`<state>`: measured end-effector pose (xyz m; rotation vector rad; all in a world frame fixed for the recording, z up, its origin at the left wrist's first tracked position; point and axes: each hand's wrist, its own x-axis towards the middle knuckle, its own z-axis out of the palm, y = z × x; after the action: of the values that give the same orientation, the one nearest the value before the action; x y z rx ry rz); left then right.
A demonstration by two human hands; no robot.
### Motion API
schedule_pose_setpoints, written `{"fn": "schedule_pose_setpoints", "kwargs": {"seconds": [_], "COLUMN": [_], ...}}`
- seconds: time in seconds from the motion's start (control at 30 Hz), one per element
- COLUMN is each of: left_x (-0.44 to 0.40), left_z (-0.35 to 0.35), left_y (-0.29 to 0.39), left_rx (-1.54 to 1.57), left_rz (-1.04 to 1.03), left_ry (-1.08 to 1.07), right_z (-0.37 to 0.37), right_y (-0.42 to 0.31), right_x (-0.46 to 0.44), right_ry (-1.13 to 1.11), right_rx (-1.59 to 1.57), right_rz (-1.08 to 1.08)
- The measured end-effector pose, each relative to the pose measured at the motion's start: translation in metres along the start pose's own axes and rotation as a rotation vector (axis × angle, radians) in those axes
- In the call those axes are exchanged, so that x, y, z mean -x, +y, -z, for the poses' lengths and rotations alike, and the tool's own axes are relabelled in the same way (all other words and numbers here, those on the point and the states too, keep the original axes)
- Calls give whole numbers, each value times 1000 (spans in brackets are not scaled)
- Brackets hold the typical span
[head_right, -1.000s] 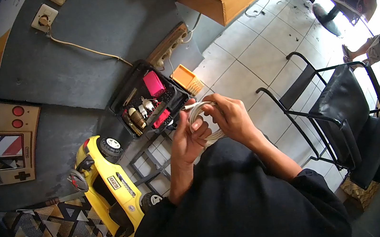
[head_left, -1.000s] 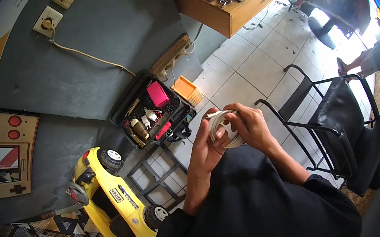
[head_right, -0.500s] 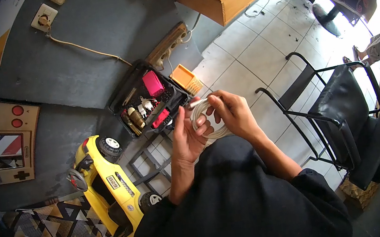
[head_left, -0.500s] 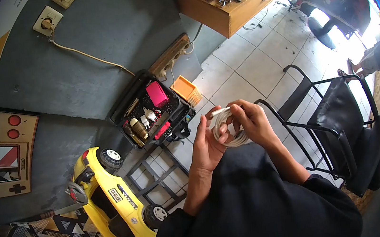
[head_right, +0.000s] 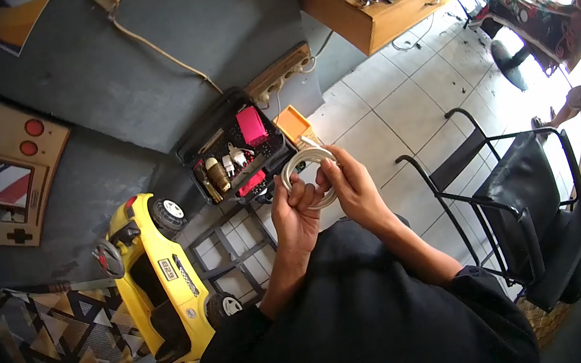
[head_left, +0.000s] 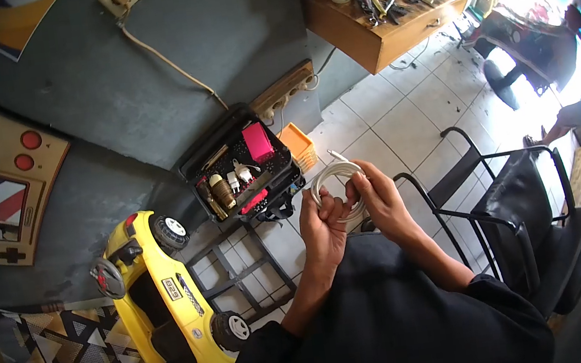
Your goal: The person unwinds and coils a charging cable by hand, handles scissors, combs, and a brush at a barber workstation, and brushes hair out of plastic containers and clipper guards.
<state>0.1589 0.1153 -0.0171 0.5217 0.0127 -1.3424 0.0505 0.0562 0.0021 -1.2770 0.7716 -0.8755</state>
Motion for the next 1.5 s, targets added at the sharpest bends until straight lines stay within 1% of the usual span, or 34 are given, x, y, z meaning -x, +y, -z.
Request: {"fn": "schedule_pose_setpoints", "kwargs": {"seconds": [0.07,0.13,0.17,0.23,0.27,0.33,0.37,0.4,0.47,0.5,0.53,0.6,0.67,0.73,0.87,0.93,1.0,1.07,1.1,1.13,1.17,1.23,1.27,1.3,1.33,1.37,1.4,1.43,1.47,1.5], "left_x": [0,4,5,10,11,13,13,15,19,27,32,40,39,39,30,17,-1,-16,-23,-27,-34,-50,-58,-68,-79,-91,-100,-109,-116,-119], "left_z": [11,19,22,30,36,49,56,65,81,82,82,84,98,102,98,108,115,117,110,101,95,92,91,96,107,122,138,151,178,186], "left_y": [6,13,17,26,30,34,34,35,39,47,54,65,68,72,84,85,86,88,91,98,104,117,122,126,131,134,138,140,142,147], "left_rx": [35,-52,-38,-132,-121,-152,-76,-69,-310,-559,-560,-820,-777,-838,-882,-1032,-1092,-1133,-1142,-1215,-1291,-1330,-1349,-1316,-1389,-1399,-1411,-1413,-1340,-1468], "left_rz": [-20,-45,-62,-95,-112,-108,-117,-123,-99,-119,-122,-124,-99,-81,-22,-162,-207,-180,-182,-201,-219,-208,-193,-197,-224,-222,-215,-217,-185,-139], "left_ry": [4,18,20,6,12,138,232,241,166,194,202,108,88,144,205,110,55,89,84,102,124,159,193,226,250,278,306,346,401,456], "right_z": [-11,-22,-27,-39,-44,-51,-56,-60,-68,-71,-74,-77,-82,-84,-78,-68,-62,-59,-57,-56,-57,-65,-71,-75,-80,-83,-88,-95,-101,-106], "right_y": [-5,1,3,6,9,20,21,23,26,27,30,38,41,44,47,52,64,69,70,80,99,104,106,110,113,115,129,143,158,176], "right_x": [5,9,10,11,11,9,9,9,8,6,5,3,2,3,-2,-6,-14,-24,-33,-43,-53,-78,-92,-105,-119,-135,-151,-164,-174,-182], "right_ry": [-39,-27,-36,-56,-57,-76,-84,-89,-102,-103,-109,-102,-94,-142,-165,-217,-222,-207,-227,-228,-208,-183,-183,-201,-219,-279,-333,-359,-385,-432], "right_rx": [52,87,80,69,50,112,115,118,93,66,62,52,34,96,164,188,218,200,292,280,294,358,338,407,476,580,526,560,593,575], "right_rz": [-9,12,-4,-12,-20,-10,-24,-41,-85,-119,-123,-127,-170,-212,-259,-322,-319,-371,-398,-390,-322,-216,-219,-216,-212,-199,-210,-198,-190,-157]}}
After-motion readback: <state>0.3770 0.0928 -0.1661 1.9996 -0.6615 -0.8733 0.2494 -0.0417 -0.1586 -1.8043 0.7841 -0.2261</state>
